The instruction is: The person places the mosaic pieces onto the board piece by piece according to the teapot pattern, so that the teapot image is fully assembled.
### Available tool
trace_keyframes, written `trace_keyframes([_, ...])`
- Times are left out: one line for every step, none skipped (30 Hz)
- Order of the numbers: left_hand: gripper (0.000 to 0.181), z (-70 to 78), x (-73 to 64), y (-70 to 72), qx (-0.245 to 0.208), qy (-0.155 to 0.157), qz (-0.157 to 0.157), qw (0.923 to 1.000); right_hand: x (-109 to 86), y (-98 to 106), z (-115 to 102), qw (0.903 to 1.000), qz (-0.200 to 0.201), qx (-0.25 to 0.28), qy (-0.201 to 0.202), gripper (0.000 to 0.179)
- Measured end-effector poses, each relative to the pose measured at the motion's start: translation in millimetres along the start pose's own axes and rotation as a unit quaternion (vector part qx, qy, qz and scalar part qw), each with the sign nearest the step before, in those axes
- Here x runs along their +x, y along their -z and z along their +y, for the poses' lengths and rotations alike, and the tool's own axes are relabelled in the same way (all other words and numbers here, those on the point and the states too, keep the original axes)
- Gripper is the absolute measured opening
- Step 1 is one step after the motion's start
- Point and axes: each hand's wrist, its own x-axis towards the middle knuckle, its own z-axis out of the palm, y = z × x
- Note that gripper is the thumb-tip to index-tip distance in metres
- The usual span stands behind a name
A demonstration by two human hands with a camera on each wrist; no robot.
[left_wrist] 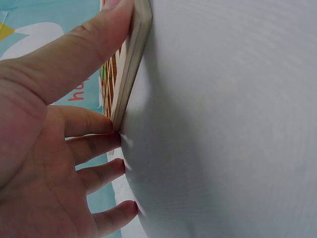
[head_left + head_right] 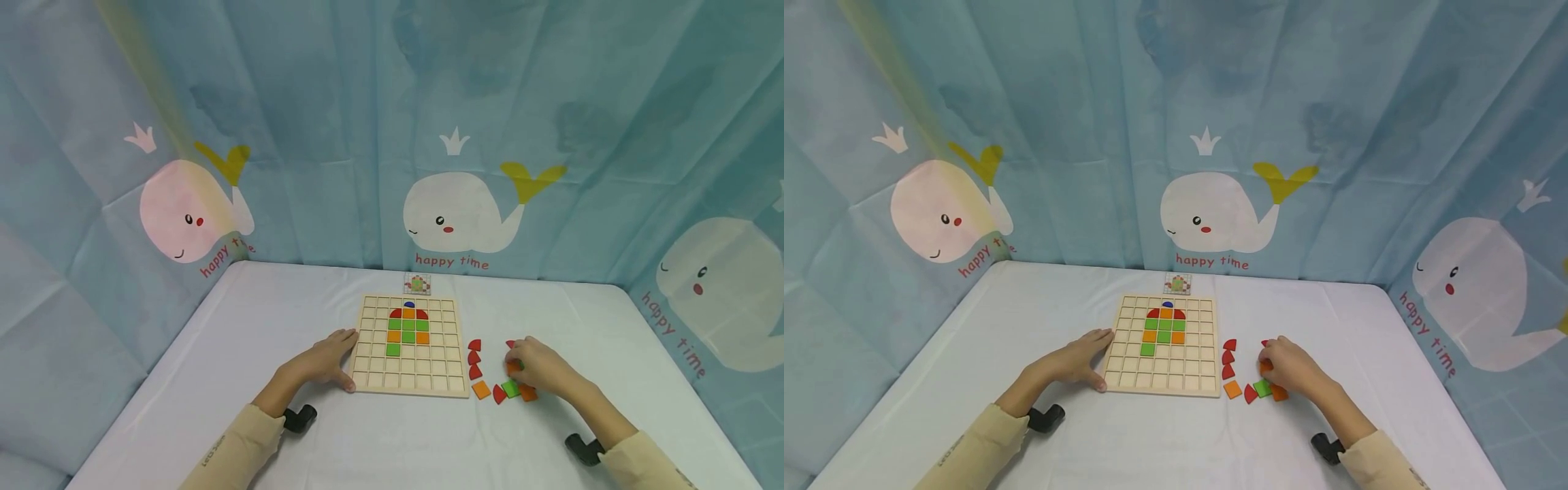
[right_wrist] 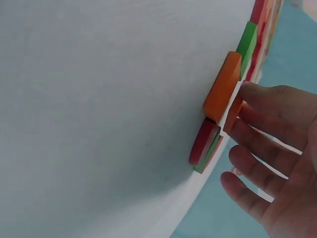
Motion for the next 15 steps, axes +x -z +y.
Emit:
trace_keyframes([0.110, -0.2, 0.1, -0.2, 0.000, 0.000, 0.000, 1.0000, 0.4, 0, 0, 1.0000, 0.001, 0.002, -0.003, 0.017])
trace_keyframes([0.110, -0.2, 0.1, -0.2, -0.001, 0.000, 0.000, 1.0000, 1.2, 0, 0, 1.0000, 0.001, 0.006, -0.006, 0.018])
trace_keyframes([0.110, -0.1, 0.0, -0.1, -0.001, 0.000, 0.000, 1.0000, 2.1, 1, -1, 0.9999, 0.000, 0.012, -0.011, 0.019])
trace_keyframes([0.110, -0.1, 0.0, -0.1, -0.001, 0.000, 0.000, 1.0000, 3.0, 1, -2, 0.9997, -0.001, 0.018, -0.014, 0.019])
trace_keyframes([0.110, 0.0, 0.0, 0.0, -0.002, -0.001, 0.000, 1.0000, 4.1, 2, -2, 0.9996, -0.002, 0.022, -0.017, 0.019])
trace_keyframes([0.110, 0.3, -0.3, 0.2, -0.002, -0.001, 0.000, 1.0000, 5.3, 3, -3, 0.9995, -0.002, 0.026, -0.019, 0.019])
trace_keyframes([0.110, 0.5, -0.4, 0.2, -0.003, -0.001, 0.001, 1.0000, 6.6, 4, -5, 0.9993, -0.003, 0.030, -0.020, 0.020])
trace_keyframes([0.110, 0.7, -0.5, 0.3, -0.003, -0.002, 0.001, 1.0000, 7.8, 5, -6, 0.9993, -0.002, 0.032, -0.019, 0.020])
trace_keyframes([0.110, 0.9, -0.6, 0.3, -0.002, -0.002, 0.001, 1.0000, 9.1, 6, -8, 0.9993, -0.002, 0.033, -0.016, 0.019])
trace_keyframes([0.110, 1.2, -0.7, 0.4, -0.002, -0.002, 0.001, 1.0000, 10.6, 7, -9, 0.9994, 0.000, 0.032, -0.013, 0.019])
trace_keyframes([0.110, 1.6, -0.8, 0.6, -0.002, -0.002, 0.001, 1.0000, 12.2, 8, -11, 0.9995, 0.001, 0.031, -0.010, 0.019])
trace_keyframes([0.110, 1.9, -1.0, 0.7, -0.002, -0.002, 0.001, 1.0000, 13.7, 9, -12, 0.9995, 0.002, 0.031, -0.007, 0.019])
trace_keyframes([0.110, 2.2, -1.1, 0.9, -0.002, -0.002, 0.001, 1.0000, 15.2, 10, -14, 0.9995, 0.002, 0.031, -0.003, 0.019])
trace_keyframes([0.110, 2.7, -1.5, 1.2, -0.001, -0.002, 0.002, 1.0000, 16.7, 11, -16, 0.9996, 0.002, 0.030, 0.001, 0.019])
trace_keyframes([0.110, 3.0, -1.7, 1.5, -0.001, -0.001, 0.002, 1.0000, 18.4, 12, -17, 0.9995, 0.001, 0.031, 0.003, 0.020])
